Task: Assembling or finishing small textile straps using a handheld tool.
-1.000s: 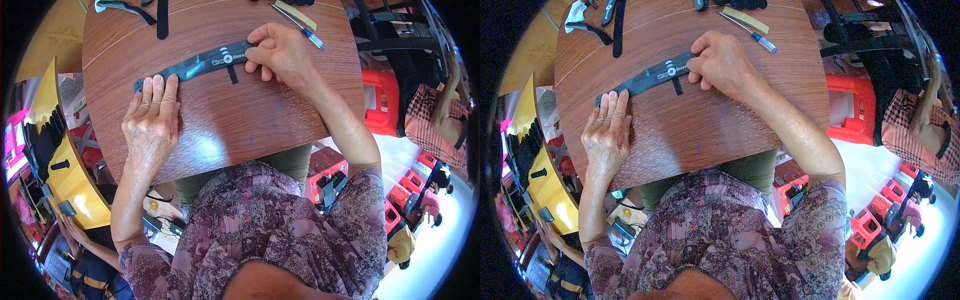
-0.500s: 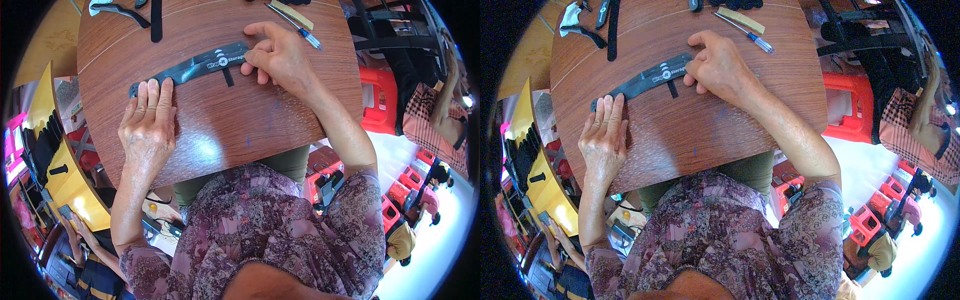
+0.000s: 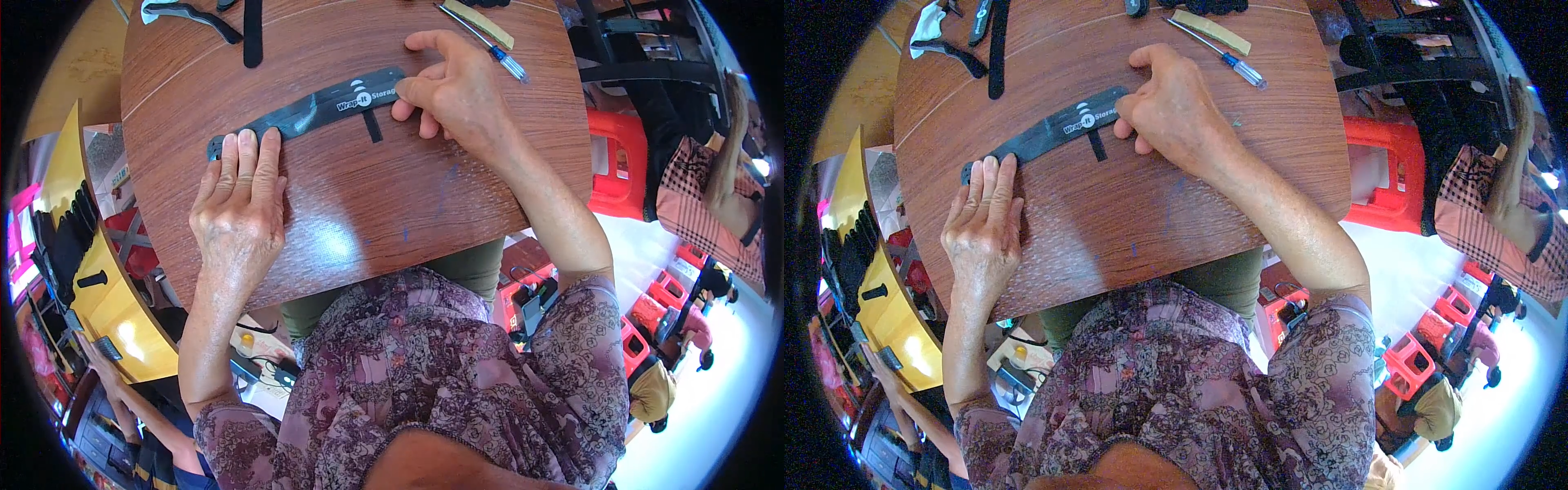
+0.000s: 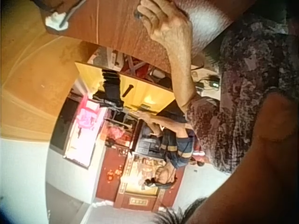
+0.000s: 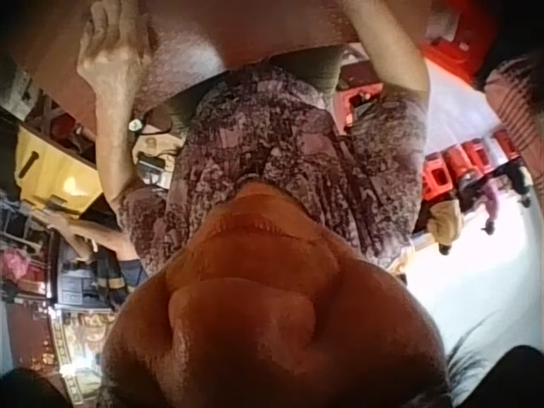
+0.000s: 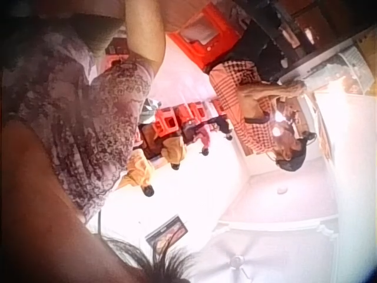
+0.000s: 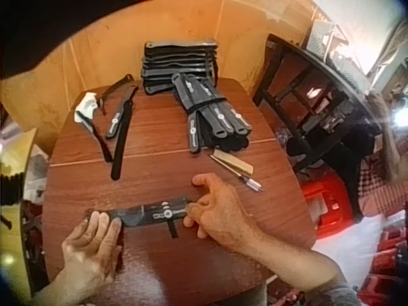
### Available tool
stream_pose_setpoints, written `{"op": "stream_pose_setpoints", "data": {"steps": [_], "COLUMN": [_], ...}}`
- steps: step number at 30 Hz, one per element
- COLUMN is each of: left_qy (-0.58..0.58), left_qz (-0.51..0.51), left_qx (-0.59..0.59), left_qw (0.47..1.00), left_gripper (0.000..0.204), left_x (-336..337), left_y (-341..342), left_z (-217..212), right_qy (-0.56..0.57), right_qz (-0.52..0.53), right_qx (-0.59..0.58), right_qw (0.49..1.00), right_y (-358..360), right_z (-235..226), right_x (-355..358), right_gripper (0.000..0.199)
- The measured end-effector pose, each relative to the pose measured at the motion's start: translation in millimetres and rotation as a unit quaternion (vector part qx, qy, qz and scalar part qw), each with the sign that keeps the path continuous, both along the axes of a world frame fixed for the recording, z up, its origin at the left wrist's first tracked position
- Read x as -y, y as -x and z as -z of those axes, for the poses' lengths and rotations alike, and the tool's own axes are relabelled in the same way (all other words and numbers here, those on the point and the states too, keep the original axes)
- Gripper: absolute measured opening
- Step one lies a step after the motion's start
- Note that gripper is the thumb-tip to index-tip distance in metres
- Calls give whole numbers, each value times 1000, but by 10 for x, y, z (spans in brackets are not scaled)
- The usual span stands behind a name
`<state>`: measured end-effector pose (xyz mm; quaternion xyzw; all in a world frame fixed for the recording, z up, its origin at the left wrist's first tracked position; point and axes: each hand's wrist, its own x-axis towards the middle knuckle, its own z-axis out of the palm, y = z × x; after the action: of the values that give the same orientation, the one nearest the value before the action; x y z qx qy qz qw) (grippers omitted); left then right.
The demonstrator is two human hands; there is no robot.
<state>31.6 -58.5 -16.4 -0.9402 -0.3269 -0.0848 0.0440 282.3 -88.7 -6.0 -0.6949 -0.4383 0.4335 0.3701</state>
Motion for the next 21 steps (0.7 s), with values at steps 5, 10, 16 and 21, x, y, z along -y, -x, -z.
{"op": "stream_pose_setpoints", "data": {"steps": [5, 10, 16, 21], "left_qy": [-1, 1, 5, 6], "left_qz": [-1, 1, -4, -4], "left_qx": [-1, -1, 0, -4], "left_qw": [1000, 1000, 1000, 1000], "left_gripper": [43, 43, 43, 42], "left_x": [-3, -6, -1, -5], "left_y": [7, 2, 11, 15], "left_z": [9, 5, 13, 16], "right_qy": [-3, -6, 7, 11], "right_qz": [-3, -2, 8, 7], "right_qx": [4, 1, 2, 22], "right_qw": [1000, 1000, 1000, 1000], "right_y": [9, 8, 36, 42], "right_z": [13, 24, -11, -14], "right_x": [1, -4, -22, -38], "right_gripper": [46, 46, 46, 45]}}
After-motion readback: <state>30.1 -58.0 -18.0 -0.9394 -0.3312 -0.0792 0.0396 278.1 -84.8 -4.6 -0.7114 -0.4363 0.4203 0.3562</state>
